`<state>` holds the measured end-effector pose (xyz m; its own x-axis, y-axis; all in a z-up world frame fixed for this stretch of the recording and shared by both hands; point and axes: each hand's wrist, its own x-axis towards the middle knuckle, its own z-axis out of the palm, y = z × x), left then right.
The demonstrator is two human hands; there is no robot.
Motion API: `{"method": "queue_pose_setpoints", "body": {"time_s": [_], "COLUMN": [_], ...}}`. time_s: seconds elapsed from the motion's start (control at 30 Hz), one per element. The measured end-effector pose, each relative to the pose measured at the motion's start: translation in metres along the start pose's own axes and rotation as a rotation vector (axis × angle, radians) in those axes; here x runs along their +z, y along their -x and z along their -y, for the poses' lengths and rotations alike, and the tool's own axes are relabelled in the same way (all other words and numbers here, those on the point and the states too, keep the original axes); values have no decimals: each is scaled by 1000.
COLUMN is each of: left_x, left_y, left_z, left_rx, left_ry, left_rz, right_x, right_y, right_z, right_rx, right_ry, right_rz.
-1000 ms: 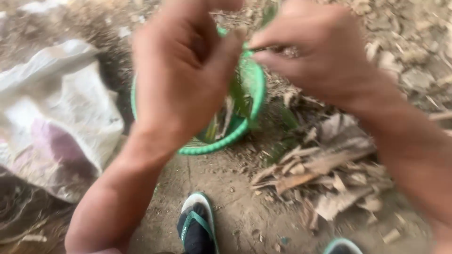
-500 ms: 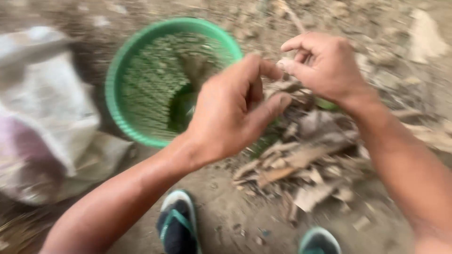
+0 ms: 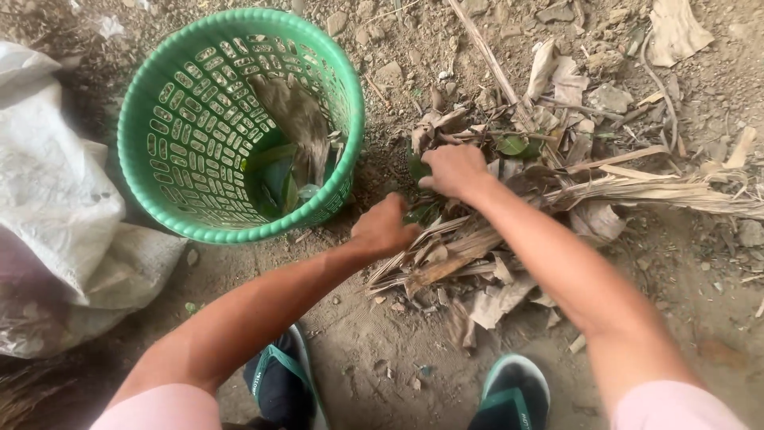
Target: The recorder is picking up dry leaves and debris from the ground, placing them in a green basket, and then dumping the contents onto a burning pile of waste.
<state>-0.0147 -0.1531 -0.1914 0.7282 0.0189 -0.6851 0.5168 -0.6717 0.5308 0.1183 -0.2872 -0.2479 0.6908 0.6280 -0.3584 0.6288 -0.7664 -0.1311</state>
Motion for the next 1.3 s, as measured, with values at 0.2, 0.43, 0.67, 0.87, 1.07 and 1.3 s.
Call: {"method": "queue_pose_setpoints", "body": {"time_s": [0.2,0.43,0.67,0.87,1.07,1.3], "left_x": [16,36,21,-14,-28,-48], "left_y": [-17,-29,-26,5,35,57], "left_z": [34,41,29,8,-32,-62], "left_rx": [-140,-166,-88,27,163,268], "left_ry": [-214,-295,-253,-255,-288,-313], "left_rz": [42,114,-42,-139,-142,-283], "right_x": [52,23,28,4,59,73], "right_y": [-23,-15,-17,1,-15,-1], "right_z": [-11,5,2,-10,-95,-157], "right_rx": [103,196,227,246,101,62], "right_ry": [-30,-79,-174,-252,-381,-289], "right_rz": [97,124,77,110,141,379]}}
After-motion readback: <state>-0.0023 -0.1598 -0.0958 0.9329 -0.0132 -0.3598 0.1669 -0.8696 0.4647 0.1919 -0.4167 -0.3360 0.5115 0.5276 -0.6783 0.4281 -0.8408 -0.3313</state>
